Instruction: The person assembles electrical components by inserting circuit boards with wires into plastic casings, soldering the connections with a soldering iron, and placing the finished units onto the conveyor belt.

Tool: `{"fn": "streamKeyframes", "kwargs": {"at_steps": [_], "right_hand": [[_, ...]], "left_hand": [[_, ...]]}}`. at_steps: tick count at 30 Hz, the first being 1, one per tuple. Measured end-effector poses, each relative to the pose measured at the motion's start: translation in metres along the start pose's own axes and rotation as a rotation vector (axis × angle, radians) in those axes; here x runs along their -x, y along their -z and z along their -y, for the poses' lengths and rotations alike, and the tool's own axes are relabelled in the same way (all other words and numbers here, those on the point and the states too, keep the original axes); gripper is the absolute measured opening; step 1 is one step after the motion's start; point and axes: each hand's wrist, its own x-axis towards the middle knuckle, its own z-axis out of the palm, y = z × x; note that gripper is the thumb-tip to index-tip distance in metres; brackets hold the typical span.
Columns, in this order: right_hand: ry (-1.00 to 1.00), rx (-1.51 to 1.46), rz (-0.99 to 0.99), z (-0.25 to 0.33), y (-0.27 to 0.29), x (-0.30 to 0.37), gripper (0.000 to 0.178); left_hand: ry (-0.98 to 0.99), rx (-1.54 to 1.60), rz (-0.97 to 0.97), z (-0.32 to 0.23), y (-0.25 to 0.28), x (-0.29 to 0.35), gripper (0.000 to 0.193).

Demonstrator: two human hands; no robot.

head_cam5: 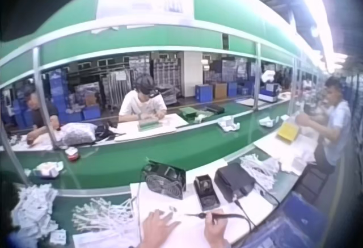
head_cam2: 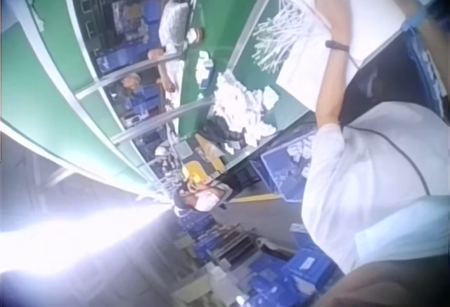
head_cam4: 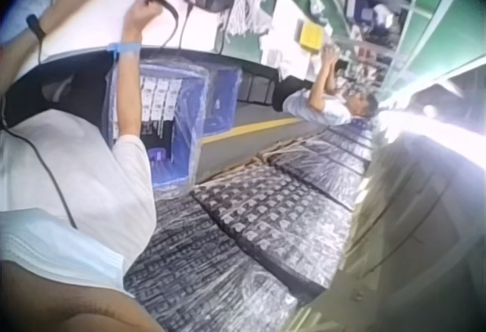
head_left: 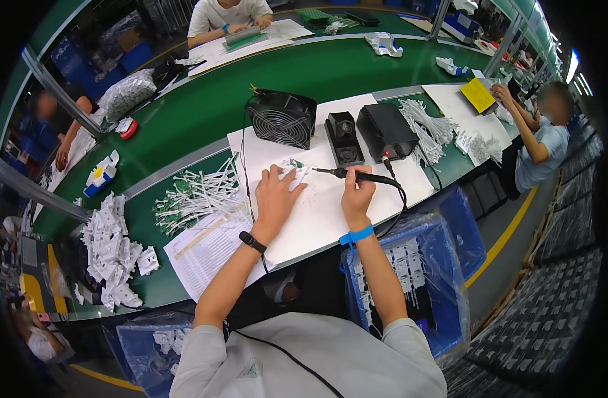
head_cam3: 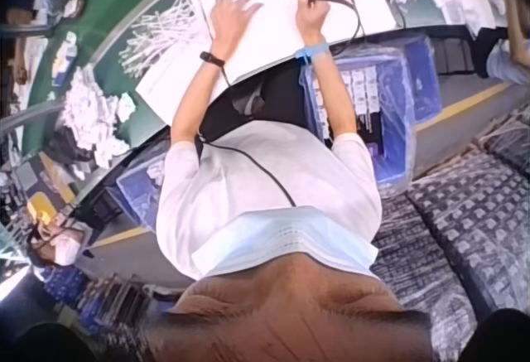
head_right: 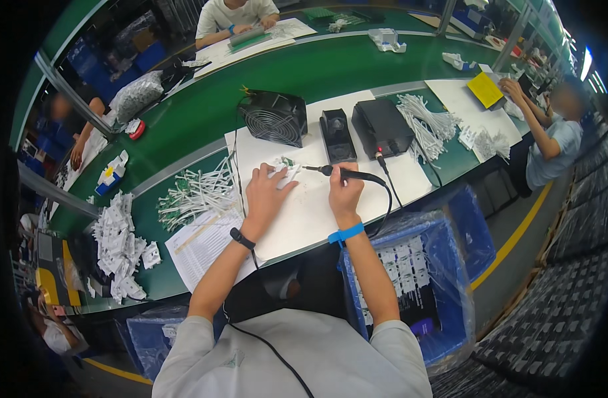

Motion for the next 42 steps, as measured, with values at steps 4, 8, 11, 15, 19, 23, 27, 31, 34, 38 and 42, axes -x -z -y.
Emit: {"fn": "streamKeyframes", "kwargs": {"at_steps": [4, 8, 11, 15, 19, 23, 27, 31, 34, 38, 42], "right_hand": [[0.005, -0.095, 0.003, 0.007, -0.006, 0.0, 0.01], [-0.015, -0.043, 0.071, 0.018, -0.017, 0.003, 0.011], [-0.014, 0.017, 0.146, 0.018, -0.027, 0.004, 0.012], [-0.003, 0.126, 0.189, 0.006, -0.036, 0.006, 0.012], [0.012, 0.14, 0.238, 0.01, -0.036, 0.006, 0.012], [0.012, 0.153, 0.256, 0.007, -0.035, 0.006, 0.011], [0.016, 0.172, 0.298, -0.001, -0.034, 0.006, 0.011], [0.02, 0.173, 0.3, 0.0, -0.034, 0.006, 0.011], [0.0, 0.159, 0.294, 0.002, -0.036, 0.006, 0.012], [-0.002, 0.19, 0.295, 0.006, -0.037, 0.006, 0.012], [-0.024, 0.163, 0.283, 0.008, -0.037, 0.006, 0.012]], "left_hand": [[-0.045, -0.002, 0.053, -0.005, 0.01, 0.009, 0.046], [0.015, 0.07, 0.069, -0.007, 0.007, 0.017, 0.043], [0.07, 0.065, 0.045, -0.012, 0.001, 0.023, 0.04], [0.102, 0.056, 0.081, -0.021, 0.0, 0.025, 0.038], [0.091, 0.048, 0.036, -0.018, -0.004, 0.033, 0.04], [0.085, 0.056, -0.026, -0.019, -0.007, 0.038, 0.045], [0.067, 0.067, -0.049, -0.018, -0.005, 0.038, 0.045], [0.056, 0.081, -0.049, -0.017, -0.005, 0.039, 0.044], [0.053, 0.076, -0.061, -0.017, -0.003, 0.038, 0.044], [0.058, 0.077, -0.052, -0.018, 0.001, 0.037, 0.044], [0.067, 0.081, -0.044, -0.019, 0.002, 0.037, 0.043]]}}
